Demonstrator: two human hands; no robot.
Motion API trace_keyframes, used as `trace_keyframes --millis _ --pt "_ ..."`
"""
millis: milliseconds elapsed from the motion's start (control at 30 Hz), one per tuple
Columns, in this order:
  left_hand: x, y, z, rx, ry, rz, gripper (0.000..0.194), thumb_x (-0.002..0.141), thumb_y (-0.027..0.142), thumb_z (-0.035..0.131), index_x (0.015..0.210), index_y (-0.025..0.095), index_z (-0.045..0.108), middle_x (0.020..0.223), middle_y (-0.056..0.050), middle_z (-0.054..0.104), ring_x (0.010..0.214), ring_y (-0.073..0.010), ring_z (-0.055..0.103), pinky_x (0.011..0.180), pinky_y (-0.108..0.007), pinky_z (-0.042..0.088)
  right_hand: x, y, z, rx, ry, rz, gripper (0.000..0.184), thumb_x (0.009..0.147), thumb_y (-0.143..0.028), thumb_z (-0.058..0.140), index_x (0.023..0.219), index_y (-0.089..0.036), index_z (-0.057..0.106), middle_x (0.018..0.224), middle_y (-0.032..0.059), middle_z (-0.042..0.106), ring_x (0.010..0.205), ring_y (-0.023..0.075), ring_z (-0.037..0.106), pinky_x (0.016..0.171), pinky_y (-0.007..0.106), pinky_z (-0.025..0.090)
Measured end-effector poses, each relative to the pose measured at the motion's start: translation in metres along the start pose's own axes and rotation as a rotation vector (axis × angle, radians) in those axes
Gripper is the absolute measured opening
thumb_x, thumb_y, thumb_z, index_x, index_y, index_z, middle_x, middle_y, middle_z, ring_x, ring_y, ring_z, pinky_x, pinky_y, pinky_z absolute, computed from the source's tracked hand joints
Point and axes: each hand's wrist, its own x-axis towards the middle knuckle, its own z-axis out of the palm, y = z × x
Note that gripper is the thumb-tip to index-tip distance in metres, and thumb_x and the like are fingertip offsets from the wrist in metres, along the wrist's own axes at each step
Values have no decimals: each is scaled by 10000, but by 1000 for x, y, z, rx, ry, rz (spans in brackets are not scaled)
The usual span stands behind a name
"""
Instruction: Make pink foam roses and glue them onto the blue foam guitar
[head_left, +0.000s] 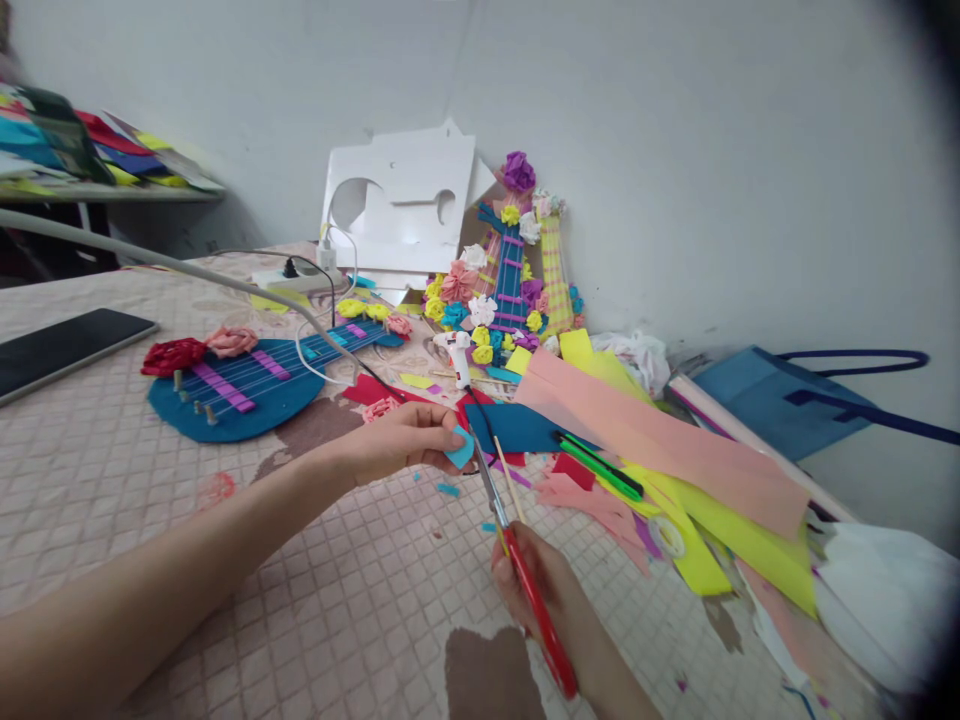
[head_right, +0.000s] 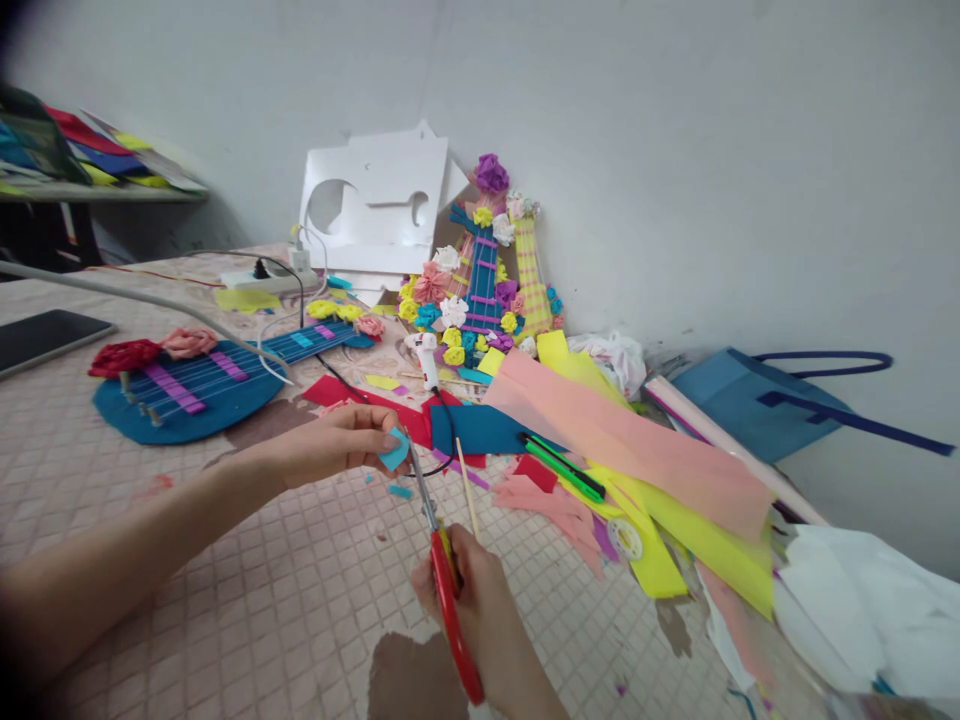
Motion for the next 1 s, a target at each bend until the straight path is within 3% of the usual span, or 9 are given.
trace_keyframes --millis 267,467,733,1000 --pt "0 1 0 2 -9 -4 212 731 248 721 703 137 543 726 -37 698 712 -150 682 689 -270 534 2 -1 -3 -9 -45 21 339 732 -517 601 679 -207 475 543 -47 497 467 95 436 436 210 346" --pt "0 0 1 -13 -8 14 201 737 240 720 711 136 550 729 -39 698 712 -150 684 674 -263 537 5 5 -5 -14 -78 10 326 765 -490 577 638 -212 464 490 -63 431 441 92 402 424 206 347" --pt "0 1 0 -4 -21 15 204 731 239 724 695 137 551 727 -41 695 713 -153 682 674 -264 537 -4 -14 -4 -60 -48 -6 275 779 -444 571 698 -202 470 558 -57 438 503 98 406 493 215 370" --pt "0 2 -3 -7 -20 -7 209 724 222 724 700 145 531 713 -29 692 714 -152 687 667 -251 537 -3 -9 -5 -37 -26 13 274 752 -440 584 661 -217 454 523 -55 425 482 104 391 465 221 348"
